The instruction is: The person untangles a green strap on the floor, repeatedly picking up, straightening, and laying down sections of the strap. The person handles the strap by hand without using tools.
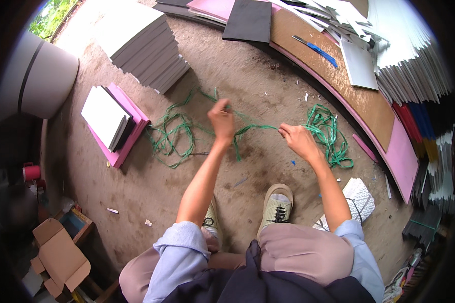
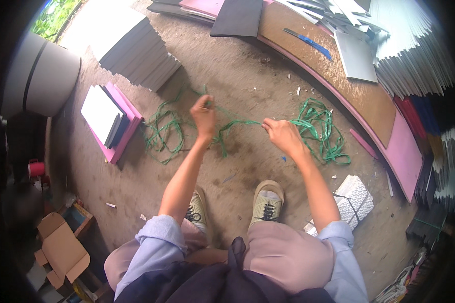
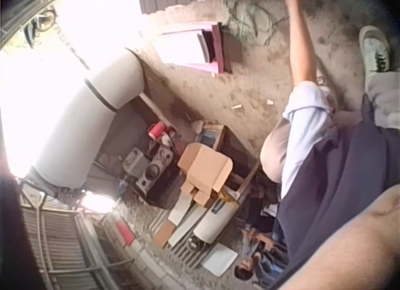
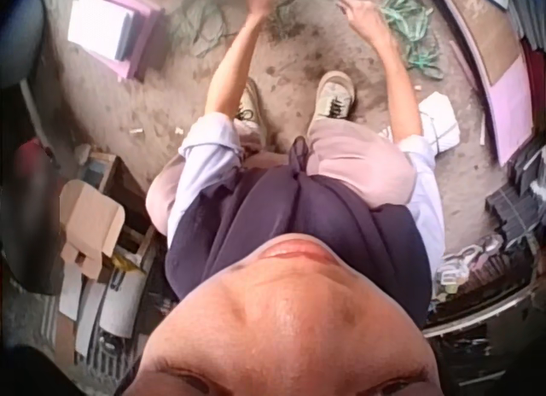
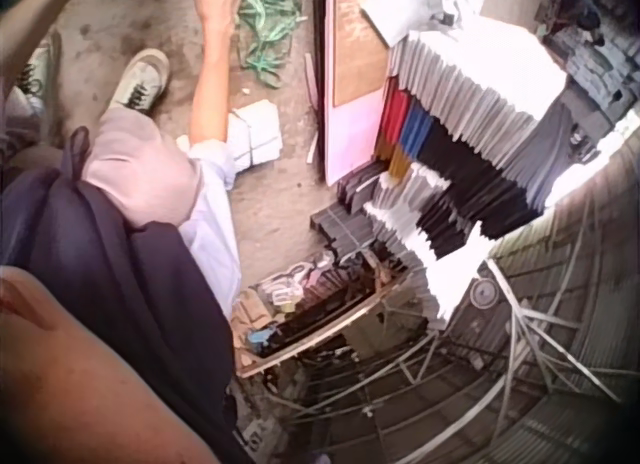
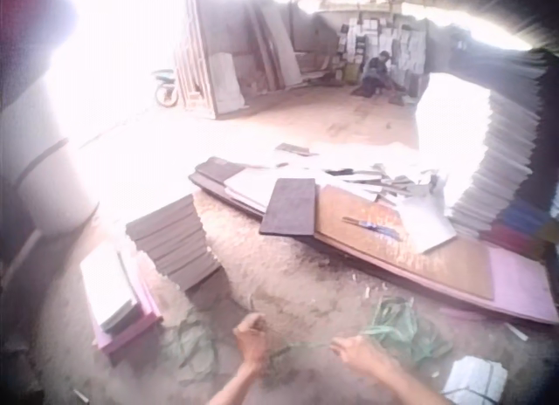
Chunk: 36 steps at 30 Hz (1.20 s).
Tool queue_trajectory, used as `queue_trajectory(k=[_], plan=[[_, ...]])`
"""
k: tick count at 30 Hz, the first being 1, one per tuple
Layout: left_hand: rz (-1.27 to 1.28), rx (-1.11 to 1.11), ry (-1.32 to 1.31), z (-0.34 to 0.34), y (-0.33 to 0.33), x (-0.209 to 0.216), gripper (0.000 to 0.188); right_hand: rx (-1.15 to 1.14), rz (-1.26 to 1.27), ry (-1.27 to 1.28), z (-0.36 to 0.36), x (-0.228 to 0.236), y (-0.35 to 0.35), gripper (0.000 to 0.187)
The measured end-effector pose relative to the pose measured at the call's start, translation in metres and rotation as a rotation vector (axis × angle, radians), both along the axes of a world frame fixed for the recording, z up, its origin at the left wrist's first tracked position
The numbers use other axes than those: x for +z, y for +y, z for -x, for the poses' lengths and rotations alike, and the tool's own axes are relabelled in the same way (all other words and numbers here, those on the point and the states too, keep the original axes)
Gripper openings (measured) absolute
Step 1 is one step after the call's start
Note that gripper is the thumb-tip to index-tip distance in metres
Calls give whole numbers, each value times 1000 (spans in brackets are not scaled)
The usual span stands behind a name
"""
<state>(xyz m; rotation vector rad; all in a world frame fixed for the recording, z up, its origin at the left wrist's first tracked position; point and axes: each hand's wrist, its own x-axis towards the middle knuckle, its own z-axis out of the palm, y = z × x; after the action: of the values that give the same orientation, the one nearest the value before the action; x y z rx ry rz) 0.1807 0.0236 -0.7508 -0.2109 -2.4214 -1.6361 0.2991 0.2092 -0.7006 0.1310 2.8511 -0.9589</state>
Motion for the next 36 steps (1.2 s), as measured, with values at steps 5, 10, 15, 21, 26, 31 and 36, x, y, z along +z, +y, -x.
queue_trajectory(k=[5, 10, 15, 21, 26, 31, 36], plan=[[122, 93, 39, 14, -38, -25, 10, 78, 80, 14, 6, 9, -6, 16], [177, 22, -169, 12, -34, -27, 8, 79, 41, 37, 1, 4, 1, 15], [526, -92, -97, 6, -40, -30, 34, -1, -86, 176, 1, 17, 14, 12], [146, -472, 152, 10, -7, 25, 34, 83, -153, 307, 6, 29, 18, 8], [41, -887, -328, -21, 29, 63, 24, 114, -172, 362, 5, 32, 15, 9], [-43, -782, -345, -29, 29, 54, 21, 108, -199, 370, 3, 32, 9, 12], [-186, -811, -478, -32, 31, 54, 18, 150, -246, 412, 2, 34, 9, 12]])
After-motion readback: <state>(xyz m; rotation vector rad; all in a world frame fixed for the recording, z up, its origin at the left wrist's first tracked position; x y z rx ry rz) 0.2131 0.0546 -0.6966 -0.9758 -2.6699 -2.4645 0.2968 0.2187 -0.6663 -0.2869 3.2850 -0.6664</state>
